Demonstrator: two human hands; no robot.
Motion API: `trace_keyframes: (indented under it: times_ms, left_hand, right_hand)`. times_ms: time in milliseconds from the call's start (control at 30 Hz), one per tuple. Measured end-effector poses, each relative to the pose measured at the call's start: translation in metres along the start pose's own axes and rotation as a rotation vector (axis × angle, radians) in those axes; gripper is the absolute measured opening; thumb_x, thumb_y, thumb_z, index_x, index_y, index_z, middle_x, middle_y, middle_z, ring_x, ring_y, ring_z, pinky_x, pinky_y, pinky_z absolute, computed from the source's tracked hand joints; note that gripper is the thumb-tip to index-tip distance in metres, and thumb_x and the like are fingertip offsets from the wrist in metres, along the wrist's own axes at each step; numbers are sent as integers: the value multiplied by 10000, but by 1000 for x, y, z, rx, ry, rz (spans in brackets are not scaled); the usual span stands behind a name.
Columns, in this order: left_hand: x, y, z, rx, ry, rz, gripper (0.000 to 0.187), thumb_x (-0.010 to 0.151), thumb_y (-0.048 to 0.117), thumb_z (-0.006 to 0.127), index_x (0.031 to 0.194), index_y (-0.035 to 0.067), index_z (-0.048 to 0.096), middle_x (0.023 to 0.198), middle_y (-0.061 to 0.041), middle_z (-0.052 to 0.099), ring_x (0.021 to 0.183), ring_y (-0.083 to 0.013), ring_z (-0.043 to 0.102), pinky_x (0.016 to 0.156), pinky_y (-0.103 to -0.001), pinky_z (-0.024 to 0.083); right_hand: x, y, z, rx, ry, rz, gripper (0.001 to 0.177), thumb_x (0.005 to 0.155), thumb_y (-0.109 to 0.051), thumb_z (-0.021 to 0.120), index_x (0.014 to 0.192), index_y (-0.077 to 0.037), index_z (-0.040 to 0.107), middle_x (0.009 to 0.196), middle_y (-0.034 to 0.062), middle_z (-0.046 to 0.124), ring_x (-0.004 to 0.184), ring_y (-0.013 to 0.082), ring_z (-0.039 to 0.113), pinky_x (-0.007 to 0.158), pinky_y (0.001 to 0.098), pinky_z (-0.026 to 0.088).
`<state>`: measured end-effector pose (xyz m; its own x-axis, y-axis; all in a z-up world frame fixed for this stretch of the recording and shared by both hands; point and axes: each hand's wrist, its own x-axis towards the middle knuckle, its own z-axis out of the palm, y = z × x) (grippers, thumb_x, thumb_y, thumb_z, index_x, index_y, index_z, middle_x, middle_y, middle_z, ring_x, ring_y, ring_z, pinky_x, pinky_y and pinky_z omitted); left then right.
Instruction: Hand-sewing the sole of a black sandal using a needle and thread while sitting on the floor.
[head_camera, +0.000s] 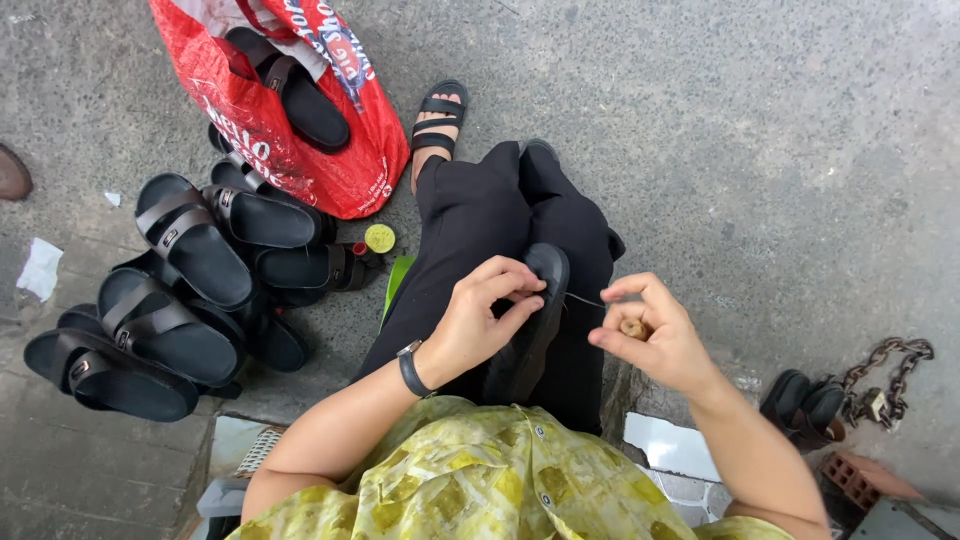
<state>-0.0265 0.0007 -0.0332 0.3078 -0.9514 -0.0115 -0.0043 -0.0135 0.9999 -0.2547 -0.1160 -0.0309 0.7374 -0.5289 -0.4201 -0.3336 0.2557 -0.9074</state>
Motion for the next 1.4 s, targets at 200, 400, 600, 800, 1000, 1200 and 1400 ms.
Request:
trace_keyframes:
  times_ms: [200, 400, 600, 800, 1000, 1200, 1400]
  left_hand:
    - [0, -2, 2, 10, -30, 10, 254, 791, 40, 750, 1019, -10, 649, 951, -115, 605, 847, -225, 664, 739, -302, 588]
    - [5, 17, 0, 193, -22, 120, 243, 790, 74, 749, 1007, 32, 648, 950, -108, 599, 838, -273, 650, 701, -325, 580]
    - [10, 24, -4, 348, -50, 259, 335, 762, 106, 762, 1080, 73, 665, 1021, -75, 612, 1013, -253, 628, 799, -342, 559]
    - [4, 23, 7, 343, -60, 164, 382, 661, 70, 767, 1030, 48, 671, 1113, -74, 609, 976, -197, 620, 830, -275, 507]
    - [5, 26, 5, 309, -159, 168, 470, 694, 32, 721, 1146, -20, 603, 1214, -116, 557, 1033, -216, 585, 846, -265, 494]
    - [14, 5, -7, 184, -296, 100, 668, 782, 45, 744, 1382, 43, 451, 1363, -187, 456, 1273, -362, 463, 967, -411, 495]
    - [9, -20, -2, 273, -276, 142, 749, 829, 233, 747, 1467, 150, 364, 1443, -163, 384, 1349, -340, 394, 1087, -439, 390]
  right_hand:
    - [-7, 10, 17, 7, 190, -151, 406, 786, -2, 696, 1144, 12, 505, 588, 90, 639, 382, 75, 539, 389, 155, 453]
    - [-10, 27, 39, -35, 408, -128, 283, 816, -108, 690, 1079, -46, 606, 708, 54, 701, 454, 81, 572, 399, 170, 467]
    - [-3, 19, 70, 54, 550, -205, 326, 795, -74, 712, 1109, -53, 630, 715, 25, 699, 421, 46, 553, 372, 152, 454]
    - [-5, -3, 80, 262, 466, -213, 474, 848, -2, 631, 1286, -84, 471, 822, 17, 584, 594, 54, 444, 559, 179, 347]
    - [-9, -3, 69, 118, 502, -365, 427, 856, -31, 633, 1238, -68, 447, 886, 12, 581, 686, 76, 519, 624, 198, 433]
    - [-18, 20, 45, -181, 710, -256, 235, 841, -114, 711, 1067, -72, 661, 839, 25, 648, 646, 94, 631, 547, 218, 526]
    - [-6, 9, 47, -187, 543, -346, 384, 919, -22, 588, 1274, 21, 449, 874, 95, 564, 514, 51, 533, 460, 163, 464]
